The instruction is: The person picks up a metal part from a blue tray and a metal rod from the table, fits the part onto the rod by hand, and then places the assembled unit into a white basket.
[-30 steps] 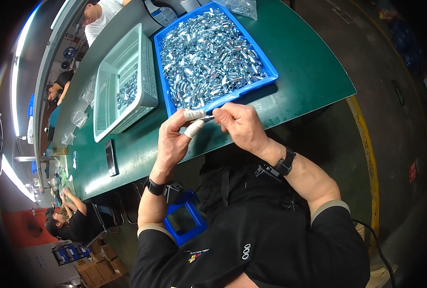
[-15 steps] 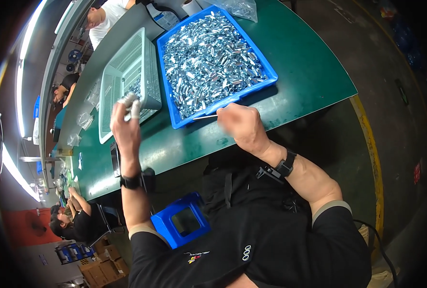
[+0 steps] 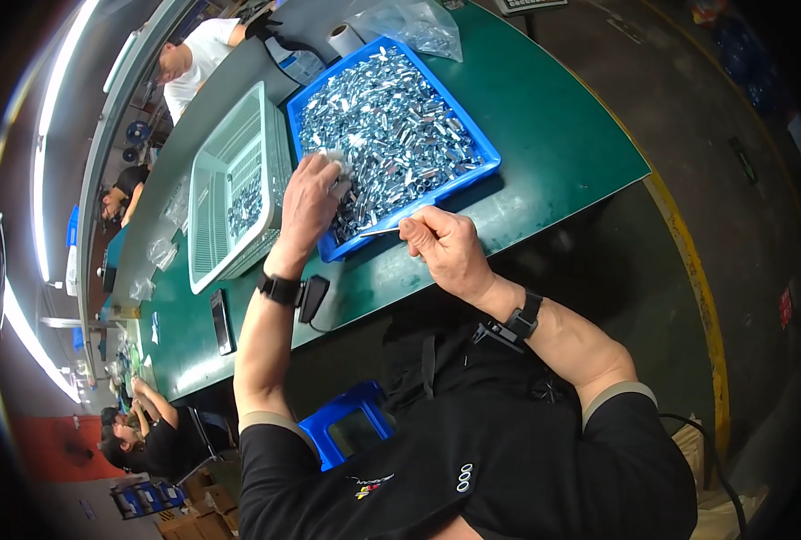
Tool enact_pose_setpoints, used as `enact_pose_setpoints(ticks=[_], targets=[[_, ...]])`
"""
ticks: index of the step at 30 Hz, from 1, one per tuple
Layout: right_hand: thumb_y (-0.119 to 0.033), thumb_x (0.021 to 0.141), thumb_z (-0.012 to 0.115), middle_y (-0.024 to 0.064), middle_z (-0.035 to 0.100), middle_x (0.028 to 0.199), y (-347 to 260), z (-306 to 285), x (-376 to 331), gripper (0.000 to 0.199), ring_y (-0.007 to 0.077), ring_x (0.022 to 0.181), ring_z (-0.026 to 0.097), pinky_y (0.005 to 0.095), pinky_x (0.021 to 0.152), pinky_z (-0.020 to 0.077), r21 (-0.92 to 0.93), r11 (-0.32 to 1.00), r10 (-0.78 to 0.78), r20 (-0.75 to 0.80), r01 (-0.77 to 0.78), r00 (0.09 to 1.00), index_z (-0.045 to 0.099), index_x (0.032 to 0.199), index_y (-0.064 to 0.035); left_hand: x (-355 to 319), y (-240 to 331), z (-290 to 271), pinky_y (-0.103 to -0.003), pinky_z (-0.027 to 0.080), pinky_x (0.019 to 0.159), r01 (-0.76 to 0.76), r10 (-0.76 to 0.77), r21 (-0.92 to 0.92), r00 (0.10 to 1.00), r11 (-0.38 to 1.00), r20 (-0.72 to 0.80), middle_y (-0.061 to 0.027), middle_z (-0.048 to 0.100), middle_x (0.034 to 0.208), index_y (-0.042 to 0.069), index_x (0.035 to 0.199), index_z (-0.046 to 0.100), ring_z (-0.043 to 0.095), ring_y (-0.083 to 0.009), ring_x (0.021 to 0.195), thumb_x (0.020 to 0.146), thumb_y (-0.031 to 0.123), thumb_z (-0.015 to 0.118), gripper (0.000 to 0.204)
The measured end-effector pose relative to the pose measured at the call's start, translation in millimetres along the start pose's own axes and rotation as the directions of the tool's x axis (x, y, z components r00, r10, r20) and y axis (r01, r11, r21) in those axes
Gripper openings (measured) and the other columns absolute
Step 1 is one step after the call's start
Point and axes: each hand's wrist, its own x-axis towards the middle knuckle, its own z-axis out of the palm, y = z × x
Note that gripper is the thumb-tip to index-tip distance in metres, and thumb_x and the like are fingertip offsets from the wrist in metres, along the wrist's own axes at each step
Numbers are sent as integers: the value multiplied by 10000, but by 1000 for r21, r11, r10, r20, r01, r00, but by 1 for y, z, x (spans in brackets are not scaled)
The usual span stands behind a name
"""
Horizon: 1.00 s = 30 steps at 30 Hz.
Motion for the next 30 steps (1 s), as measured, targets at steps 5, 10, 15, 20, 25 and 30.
enact_pose_setpoints(ticks=[5,10,15,20,25,30], targets=[[-248,1067,606,12,639,765,5,0,1,254,56,656,544,217,598,456,57,998,-25,-63,29,998,642,959,-20,-29,37,-15,-408,526,914,20,-36,-187,996,982,-83,-95,708,1118,60,1013,703,645,-324,1061,811,52,770,213],[-215,1066,607,14,638,781,5,0,4,217,56,659,541,214,598,453,10,1000,-28,-74,29,997,635,970,-21,-46,60,-30,-395,535,911,52,-70,-280,996,959,-56,-88,720,1069,67,1032,705,660,-316,1050,821,61,781,224],[-214,1054,629,10,639,761,3,5,4,216,60,645,545,227,579,450,-38,998,-44,-63,42,997,644,964,-18,-50,67,-31,-390,539,880,24,-33,-278,999,960,-30,-88,708,1010,69,1036,703,668,-310,1007,810,48,779,240],[-255,1058,620,18,628,685,0,5,3,312,74,608,548,254,552,441,-110,994,-11,10,12,1000,680,881,-5,-45,75,-27,-381,554,838,-31,27,-239,999,971,-19,-81,713,968,74,1034,711,685,-288,966,777,34,803,276],[-301,1061,608,37,622,661,-6,6,4,382,92,605,555,271,555,441,-99,995,26,35,-22,999,688,845,4,-46,78,-23,-376,558,841,-35,29,-221,999,975,-32,-78,714,953,66,1018,708,689,-282,963,773,43,807,265],[-313,1065,605,15,636,679,-4,0,3,384,71,610,561,244,561,458,30,999,46,-53,-45,998,697,860,-1,-51,49,-57,-383,554,877,43,-52,-90,993,995,-105,-104,731,1006,63,1029,719,691,-298,999,791,-6,786,256]])
